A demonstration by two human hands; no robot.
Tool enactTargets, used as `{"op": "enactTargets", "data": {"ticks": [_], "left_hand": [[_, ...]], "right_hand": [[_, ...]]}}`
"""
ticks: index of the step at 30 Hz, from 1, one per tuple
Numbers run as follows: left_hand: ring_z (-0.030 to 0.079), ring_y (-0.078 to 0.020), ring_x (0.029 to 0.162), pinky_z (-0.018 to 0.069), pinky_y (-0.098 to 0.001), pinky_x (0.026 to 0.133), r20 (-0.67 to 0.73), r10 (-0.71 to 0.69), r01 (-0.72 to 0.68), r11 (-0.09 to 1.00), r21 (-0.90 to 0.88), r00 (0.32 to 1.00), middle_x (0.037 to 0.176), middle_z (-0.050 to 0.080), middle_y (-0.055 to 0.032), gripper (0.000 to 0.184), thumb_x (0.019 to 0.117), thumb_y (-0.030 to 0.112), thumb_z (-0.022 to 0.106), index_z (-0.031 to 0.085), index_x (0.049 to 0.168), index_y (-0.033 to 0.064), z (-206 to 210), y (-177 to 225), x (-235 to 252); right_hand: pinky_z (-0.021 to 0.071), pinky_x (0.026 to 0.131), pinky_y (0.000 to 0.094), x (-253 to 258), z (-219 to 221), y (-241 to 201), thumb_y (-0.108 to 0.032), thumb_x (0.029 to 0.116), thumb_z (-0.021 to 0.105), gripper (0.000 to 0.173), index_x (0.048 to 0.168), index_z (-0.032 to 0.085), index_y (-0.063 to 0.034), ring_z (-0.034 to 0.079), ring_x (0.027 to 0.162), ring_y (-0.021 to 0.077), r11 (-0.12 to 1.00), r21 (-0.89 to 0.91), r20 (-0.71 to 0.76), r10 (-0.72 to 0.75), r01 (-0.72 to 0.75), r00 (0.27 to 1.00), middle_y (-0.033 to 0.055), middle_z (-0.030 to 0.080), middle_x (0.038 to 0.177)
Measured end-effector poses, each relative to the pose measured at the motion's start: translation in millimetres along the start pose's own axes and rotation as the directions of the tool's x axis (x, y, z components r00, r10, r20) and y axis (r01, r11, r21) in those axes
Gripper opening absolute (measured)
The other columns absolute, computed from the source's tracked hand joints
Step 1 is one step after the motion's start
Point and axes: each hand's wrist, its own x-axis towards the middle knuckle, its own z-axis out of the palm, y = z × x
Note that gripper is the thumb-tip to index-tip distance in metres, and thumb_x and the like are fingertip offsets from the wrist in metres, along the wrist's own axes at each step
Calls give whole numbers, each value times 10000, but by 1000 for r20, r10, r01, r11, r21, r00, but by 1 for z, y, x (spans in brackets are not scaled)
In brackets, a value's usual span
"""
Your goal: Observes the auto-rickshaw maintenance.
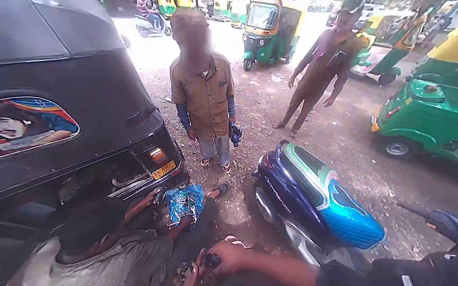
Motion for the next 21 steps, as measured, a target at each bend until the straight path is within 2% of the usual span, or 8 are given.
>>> {"op": "enactTargets", "data": {"ticks": [3,6,9,12,15,18,19,21], "left_hand": [[563,-305,1315,508,-447,1053,-61,-156,164,976,146,986,1515,467,-257,668,1074,353,306,171,1610,-22,47,41,-24],[518,-259,1376,519,-394,1067,27,-107,99,973,209,994,1626,318,-214,719,960,421,490,422,1492,-58,43,36,-15],[422,-258,1466,467,-378,1139,63,-33,13,955,297,997,1668,254,-190,582,992,378,566,562,1419,-19,21,19,-11],[365,-276,1506,369,-395,1212,4,-45,40,923,382,999,1661,293,-190,566,1003,331,581,537,1458,-3,19,26,-8],[451,-249,1455,429,-384,1173,-62,-21,41,941,335,998,1649,320,-189,625,1001,377,622,508,1485,-1,28,18,12],[366,-222,1513,404,-412,1193,-91,72,-42,955,295,993,1700,218,-151,954,950,524,653,194,1643,55,27,-4,41],[429,-220,1473,452,-425,1154,-151,54,-4,948,317,987,1699,236,-125,942,945,513,665,190,1655,115,26,-7,48],[598,-229,1309,569,-467,1012,-326,-33,188,870,456,945,1676,313,-69,777,954,548,655,353,1618,280,14,-19,62]], "right_hand": [[524,898,592,-14,16,-4,-284,940,687,312,1086,677,-8,675,1032,368,978,-168,-32,120,-123,992,196,700,1045],[519,919,605,-20,9,-7,-317,966,657,343,1127,676,-14,669,1080,379,937,-257,-52,231,-236,972,205,695,1111],[530,872,606,-13,12,-4,-405,978,620,393,1056,680,-25,680,1033,378,912,-269,-27,314,-310,949,197,701,1047],[530,845,608,1,3,0,-478,976,609,444,997,690,-42,685,990,366,902,-274,19,352,-333,936,180,704,989],[534,787,607,10,-17,16,-544,954,584,486,925,684,-69,692,939,354,886,-339,34,346,-315,937,158,702,928],[534,747,560,21,-35,55,-677,941,536,604,838,659,-95,677,845,299,887,-290,26,383,-360,923,110,665,823],[541,738,554,23,-40,75,-684,926,560,600,832,665,-101,674,816,284,893,-230,26,404,-387,914,98,661,802],[548,747,537,23,-53,119,-654,910,630,561,854,693,-100,673,776,253,893,-53,13,449,-448,894,86,669,787]]}}
